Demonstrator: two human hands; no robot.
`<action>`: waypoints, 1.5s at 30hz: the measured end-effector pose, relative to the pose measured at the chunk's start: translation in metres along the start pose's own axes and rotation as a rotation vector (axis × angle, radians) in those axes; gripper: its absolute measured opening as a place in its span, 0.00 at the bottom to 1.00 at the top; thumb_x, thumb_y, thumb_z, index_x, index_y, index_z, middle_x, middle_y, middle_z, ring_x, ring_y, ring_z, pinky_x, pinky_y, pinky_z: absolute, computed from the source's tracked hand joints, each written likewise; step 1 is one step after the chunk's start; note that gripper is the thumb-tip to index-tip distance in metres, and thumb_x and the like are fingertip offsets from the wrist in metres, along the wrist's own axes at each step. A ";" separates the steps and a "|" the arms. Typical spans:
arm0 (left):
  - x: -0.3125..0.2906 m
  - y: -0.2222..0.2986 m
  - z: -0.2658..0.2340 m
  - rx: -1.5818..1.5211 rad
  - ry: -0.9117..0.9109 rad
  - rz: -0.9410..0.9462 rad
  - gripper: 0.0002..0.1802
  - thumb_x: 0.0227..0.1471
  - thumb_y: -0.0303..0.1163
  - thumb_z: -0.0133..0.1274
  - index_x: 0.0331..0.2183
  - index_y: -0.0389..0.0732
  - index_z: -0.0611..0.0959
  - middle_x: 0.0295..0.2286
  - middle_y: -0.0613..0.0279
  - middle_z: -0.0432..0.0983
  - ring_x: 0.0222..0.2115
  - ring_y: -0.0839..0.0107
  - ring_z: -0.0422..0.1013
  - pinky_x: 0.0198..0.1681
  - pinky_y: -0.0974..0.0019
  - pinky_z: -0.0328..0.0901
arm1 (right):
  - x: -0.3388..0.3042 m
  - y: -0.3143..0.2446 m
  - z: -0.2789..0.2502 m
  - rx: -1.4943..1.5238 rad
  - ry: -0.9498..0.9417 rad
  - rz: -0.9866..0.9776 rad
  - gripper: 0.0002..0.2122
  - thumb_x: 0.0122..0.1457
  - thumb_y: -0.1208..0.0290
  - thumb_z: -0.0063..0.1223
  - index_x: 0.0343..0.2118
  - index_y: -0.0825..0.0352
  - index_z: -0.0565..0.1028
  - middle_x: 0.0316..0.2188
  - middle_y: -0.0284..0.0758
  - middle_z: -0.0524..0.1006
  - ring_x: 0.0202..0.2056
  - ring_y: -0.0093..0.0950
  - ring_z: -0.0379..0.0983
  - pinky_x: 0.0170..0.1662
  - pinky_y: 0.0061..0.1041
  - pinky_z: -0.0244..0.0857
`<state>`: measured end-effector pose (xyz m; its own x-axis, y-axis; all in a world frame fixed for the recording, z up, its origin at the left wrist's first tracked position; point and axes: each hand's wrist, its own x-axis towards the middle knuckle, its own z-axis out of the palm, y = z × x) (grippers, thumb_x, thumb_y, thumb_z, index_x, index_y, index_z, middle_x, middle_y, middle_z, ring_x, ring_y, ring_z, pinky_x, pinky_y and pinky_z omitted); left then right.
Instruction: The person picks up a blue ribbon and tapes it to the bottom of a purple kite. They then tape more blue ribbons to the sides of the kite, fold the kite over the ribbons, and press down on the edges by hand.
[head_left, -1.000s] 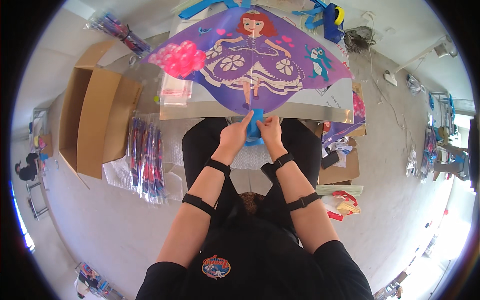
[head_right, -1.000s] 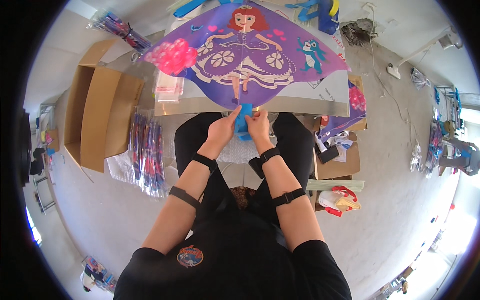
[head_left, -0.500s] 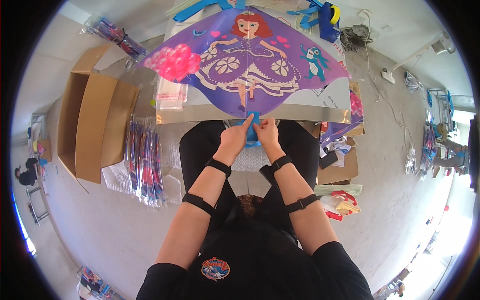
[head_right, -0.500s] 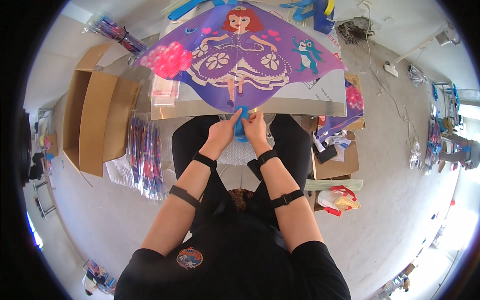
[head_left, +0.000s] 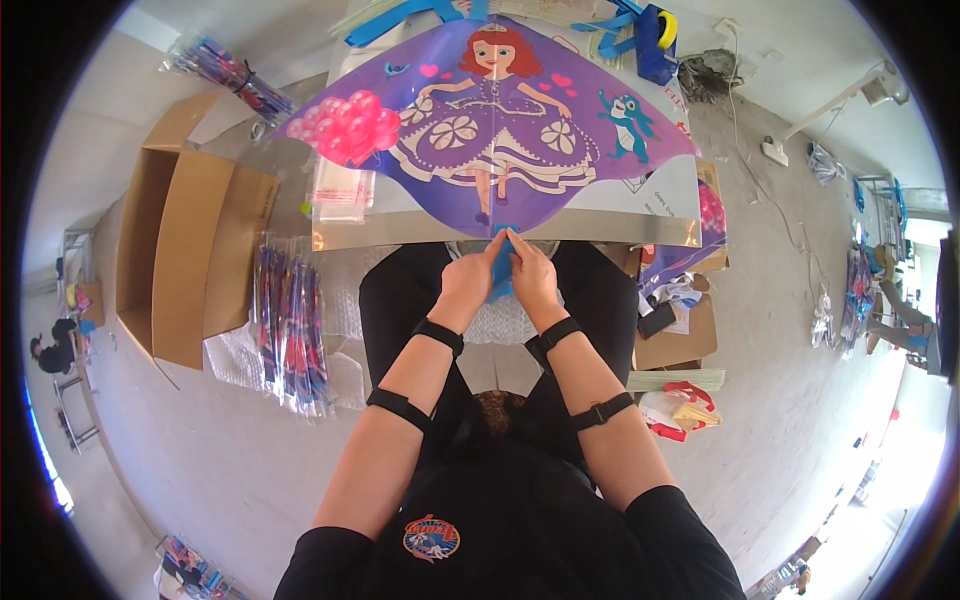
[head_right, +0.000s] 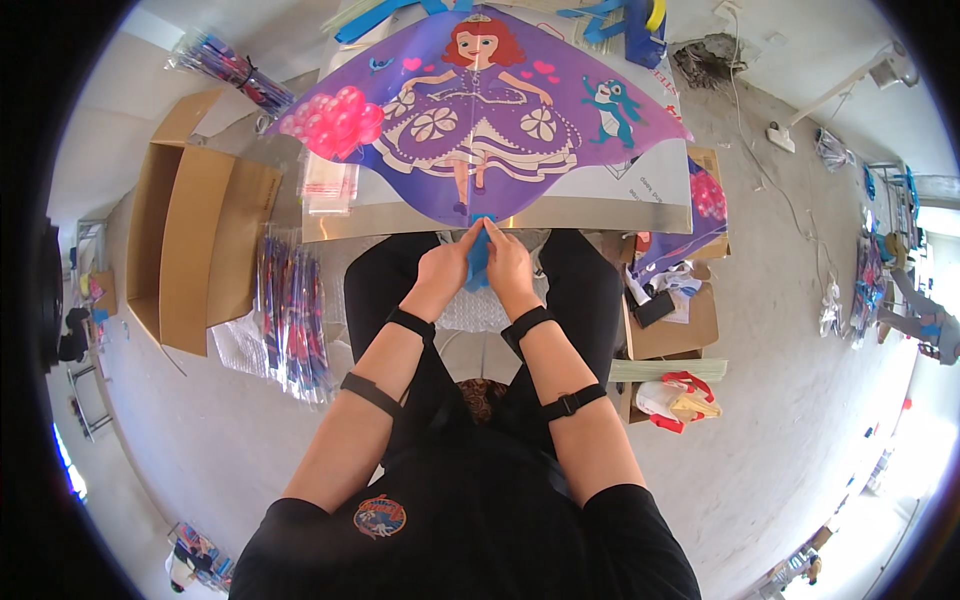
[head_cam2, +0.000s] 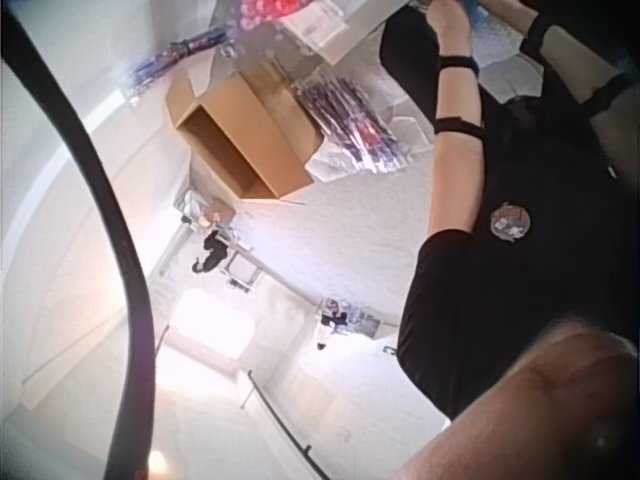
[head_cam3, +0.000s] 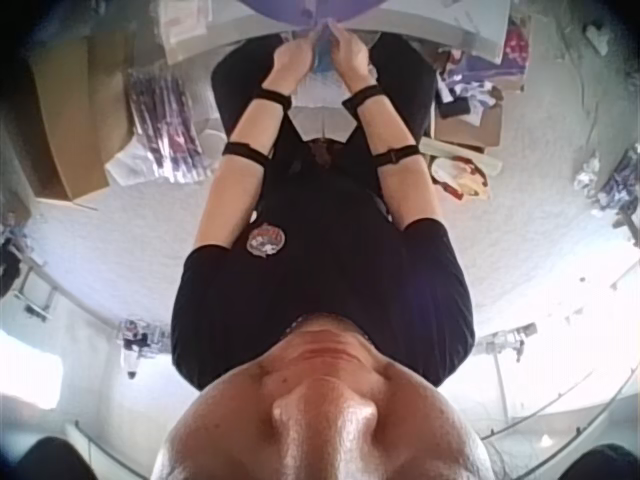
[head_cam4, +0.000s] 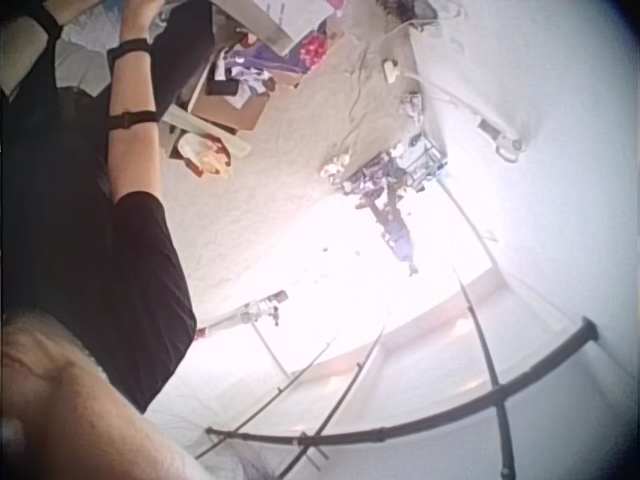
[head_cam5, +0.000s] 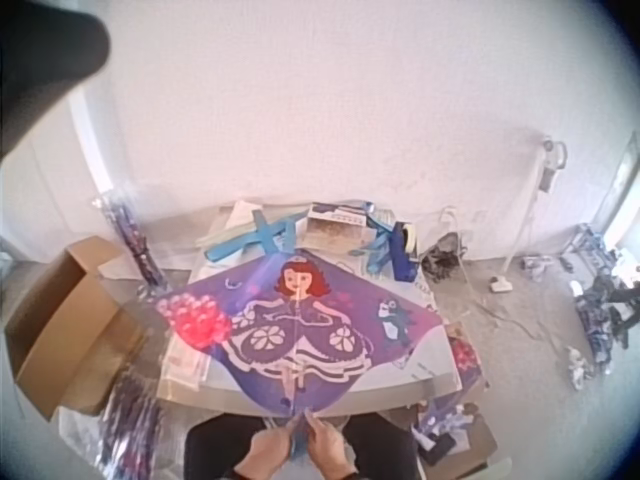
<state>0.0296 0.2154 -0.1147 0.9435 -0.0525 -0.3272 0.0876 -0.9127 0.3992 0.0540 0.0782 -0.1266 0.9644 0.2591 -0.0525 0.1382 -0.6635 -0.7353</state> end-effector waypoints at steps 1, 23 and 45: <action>0.000 0.001 -0.001 0.000 -0.004 -0.001 0.37 0.48 0.26 0.42 0.60 0.58 0.57 0.23 0.53 0.77 0.24 0.54 0.74 0.24 0.54 0.67 | 0.000 0.001 0.000 -0.001 0.002 0.002 0.20 0.53 0.80 0.49 0.51 0.61 0.71 0.38 0.45 0.76 0.38 0.44 0.73 0.40 0.35 0.67; -0.002 0.000 -0.002 -0.031 0.036 0.000 0.40 0.44 0.25 0.46 0.60 0.56 0.58 0.23 0.53 0.76 0.24 0.55 0.74 0.25 0.55 0.67 | 0.000 0.005 0.001 0.006 0.064 -0.064 0.21 0.51 0.81 0.47 0.51 0.63 0.71 0.30 0.45 0.75 0.33 0.45 0.72 0.35 0.40 0.66; 0.003 0.005 -0.002 -0.056 -0.095 -0.110 0.41 0.47 0.23 0.43 0.61 0.63 0.55 0.23 0.53 0.77 0.25 0.55 0.75 0.26 0.54 0.67 | 0.033 0.010 -0.053 -0.055 0.013 0.100 0.16 0.51 0.72 0.54 0.45 0.61 0.75 0.29 0.41 0.74 0.32 0.40 0.72 0.36 0.35 0.67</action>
<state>0.0339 0.2111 -0.1119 0.8929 0.0062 -0.4503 0.2093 -0.8911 0.4028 0.0986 0.0430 -0.1003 0.9768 0.1808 -0.1144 0.0531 -0.7229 -0.6889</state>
